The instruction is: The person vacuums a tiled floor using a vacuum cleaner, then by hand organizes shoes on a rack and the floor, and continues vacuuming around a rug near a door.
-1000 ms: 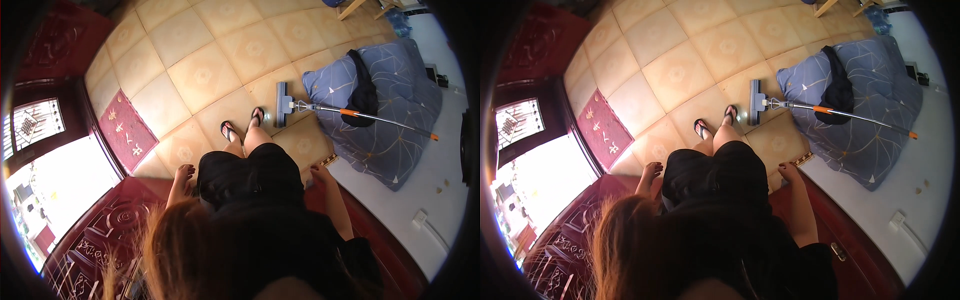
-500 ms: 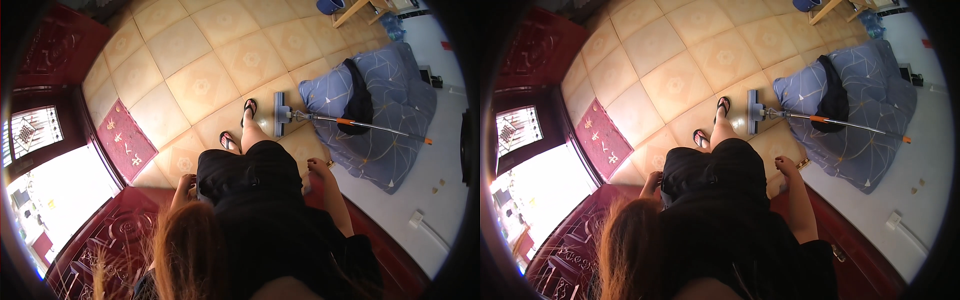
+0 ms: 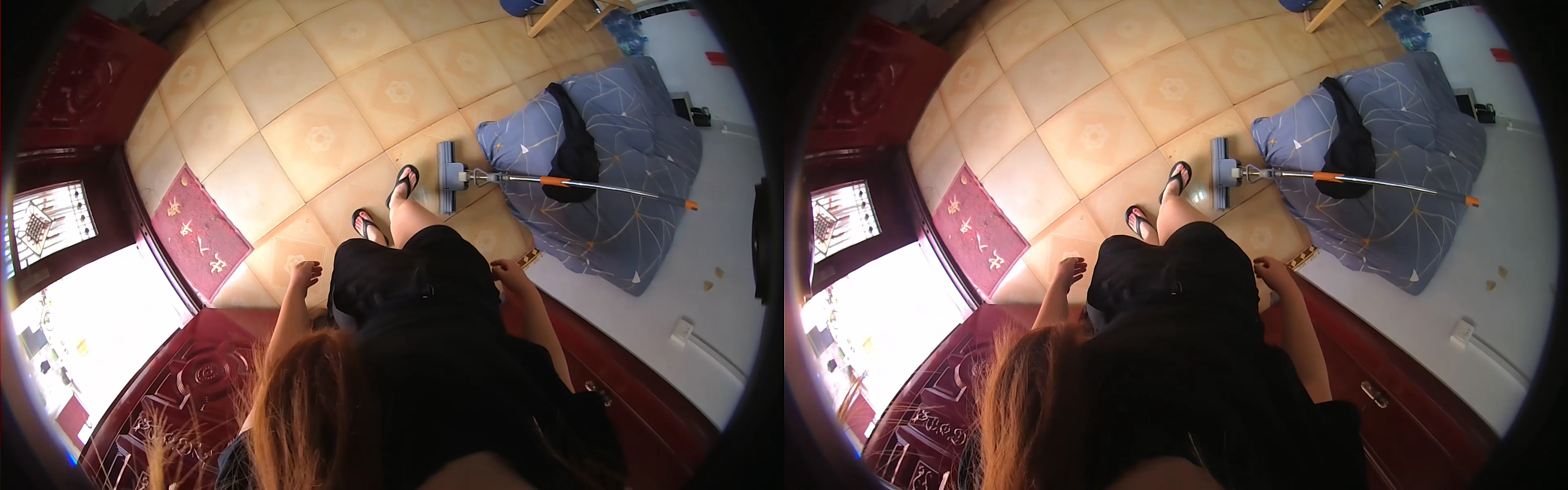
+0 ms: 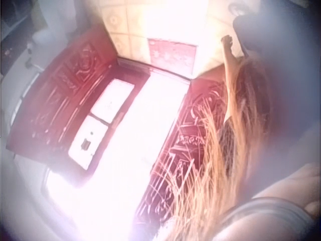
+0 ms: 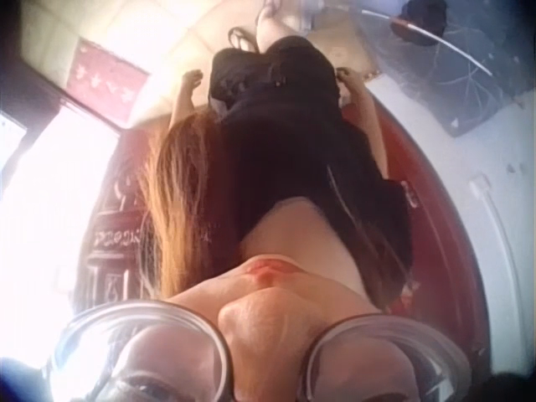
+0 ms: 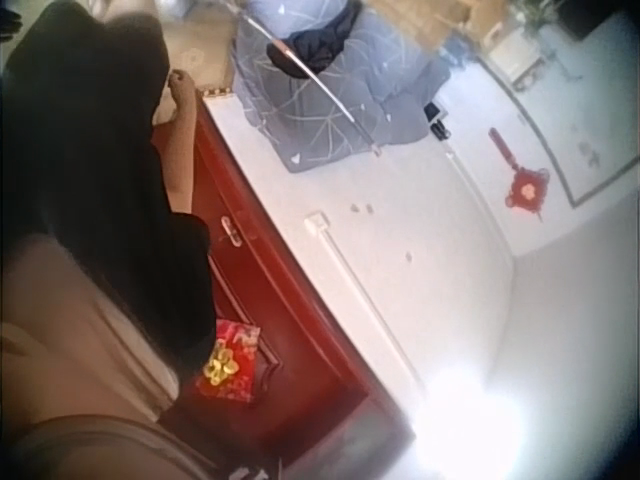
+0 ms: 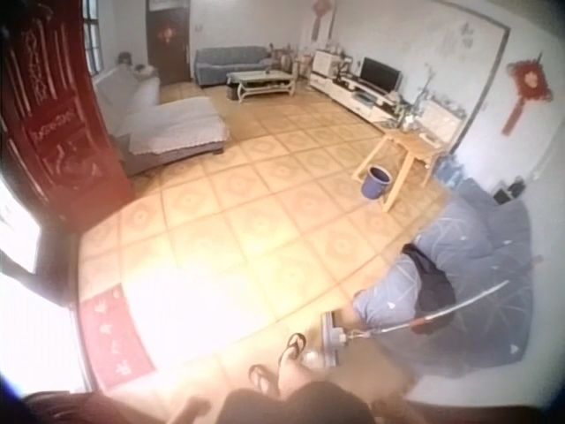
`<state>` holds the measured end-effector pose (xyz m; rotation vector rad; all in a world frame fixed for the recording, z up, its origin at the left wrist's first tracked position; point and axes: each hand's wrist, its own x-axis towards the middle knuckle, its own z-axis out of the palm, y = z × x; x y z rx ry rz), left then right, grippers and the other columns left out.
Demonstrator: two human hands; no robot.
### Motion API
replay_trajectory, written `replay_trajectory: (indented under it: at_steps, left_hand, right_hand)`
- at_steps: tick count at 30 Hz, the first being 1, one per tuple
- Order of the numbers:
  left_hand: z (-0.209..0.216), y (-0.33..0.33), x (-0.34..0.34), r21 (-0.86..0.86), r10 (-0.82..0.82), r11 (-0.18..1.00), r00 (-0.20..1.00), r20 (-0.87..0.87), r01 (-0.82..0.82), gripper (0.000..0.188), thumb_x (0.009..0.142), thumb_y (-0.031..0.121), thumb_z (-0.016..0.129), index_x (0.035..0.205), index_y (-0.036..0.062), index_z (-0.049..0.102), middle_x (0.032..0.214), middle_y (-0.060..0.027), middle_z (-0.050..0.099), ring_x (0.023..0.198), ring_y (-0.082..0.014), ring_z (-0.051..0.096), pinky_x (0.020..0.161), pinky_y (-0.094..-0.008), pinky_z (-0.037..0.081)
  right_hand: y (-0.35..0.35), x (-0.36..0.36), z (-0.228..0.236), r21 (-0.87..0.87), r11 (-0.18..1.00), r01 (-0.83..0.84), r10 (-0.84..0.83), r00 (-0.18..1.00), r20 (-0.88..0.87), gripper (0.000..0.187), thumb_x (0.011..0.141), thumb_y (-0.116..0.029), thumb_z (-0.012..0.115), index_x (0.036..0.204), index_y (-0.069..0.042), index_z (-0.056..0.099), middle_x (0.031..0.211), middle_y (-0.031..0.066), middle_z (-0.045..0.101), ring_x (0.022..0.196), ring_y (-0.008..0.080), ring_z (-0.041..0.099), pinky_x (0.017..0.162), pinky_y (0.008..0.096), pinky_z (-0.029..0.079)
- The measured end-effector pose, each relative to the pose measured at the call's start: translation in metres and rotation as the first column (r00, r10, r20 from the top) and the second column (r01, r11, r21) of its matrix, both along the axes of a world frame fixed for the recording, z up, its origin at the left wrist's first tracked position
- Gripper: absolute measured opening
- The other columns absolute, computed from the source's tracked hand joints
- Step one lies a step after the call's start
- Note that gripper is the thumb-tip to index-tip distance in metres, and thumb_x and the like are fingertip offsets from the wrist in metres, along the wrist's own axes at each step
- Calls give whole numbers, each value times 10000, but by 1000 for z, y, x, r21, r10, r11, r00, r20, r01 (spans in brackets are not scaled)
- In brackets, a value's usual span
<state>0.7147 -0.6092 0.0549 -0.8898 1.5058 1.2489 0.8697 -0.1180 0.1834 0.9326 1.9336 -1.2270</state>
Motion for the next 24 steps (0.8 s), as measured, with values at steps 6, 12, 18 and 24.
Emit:
replay_trajectory:
  at_steps: [6, 12, 18, 24]
  left_hand:
    - [-14, -16, 36, -39, 6, 999, 990, 140, 0, 269, 776, 216, 381, 935, 56, 525, 833, -65, 569, 748, -176, 526, 646, -304, 414]
    - [-7, -16, 52, -46, 21, 999, 986, 167, -13, 281, 779, 207, 376, 954, 38, 517, 857, -79, 565, 774, -186, 525, 663, -300, 412]
    - [3, -1, 41, -53, -25, 998, 995, 94, 30, 308, 784, 207, 371, 990, 21, 504, 888, -93, 559, 802, -192, 522, 698, -312, 409]
    - [10, 53, 40, -46, -41, 998, 999, 2, 41, 270, 772, 204, 380, 938, 47, 524, 809, -67, 567, 740, -166, 528, 648, -301, 413]
  right_hand:
    - [-8, 43, 3, 12, 997, -80, 77, 986, 146, 279, 739, -175, 483, 929, 16, 554, 785, 115, 587, 671, 166, 557, 624, 267, 444]
    - [-7, 50, -1, 24, 999, -38, 34, 987, 155, 275, 741, -180, 484, 927, 8, 558, 826, 119, 583, 727, 192, 556, 658, 280, 437]
    - [11, 45, -9, 78, 993, -91, 85, 994, 70, 291, 728, -192, 486, 929, 6, 556, 878, 140, 579, 793, 225, 557, 701, 286, 431]
    - [89, 73, -20, 295, 936, -190, 199, 980, 2, 303, 703, -207, 482, 928, -20, 561, 907, 166, 559, 820, 277, 540, 721, 312, 424]
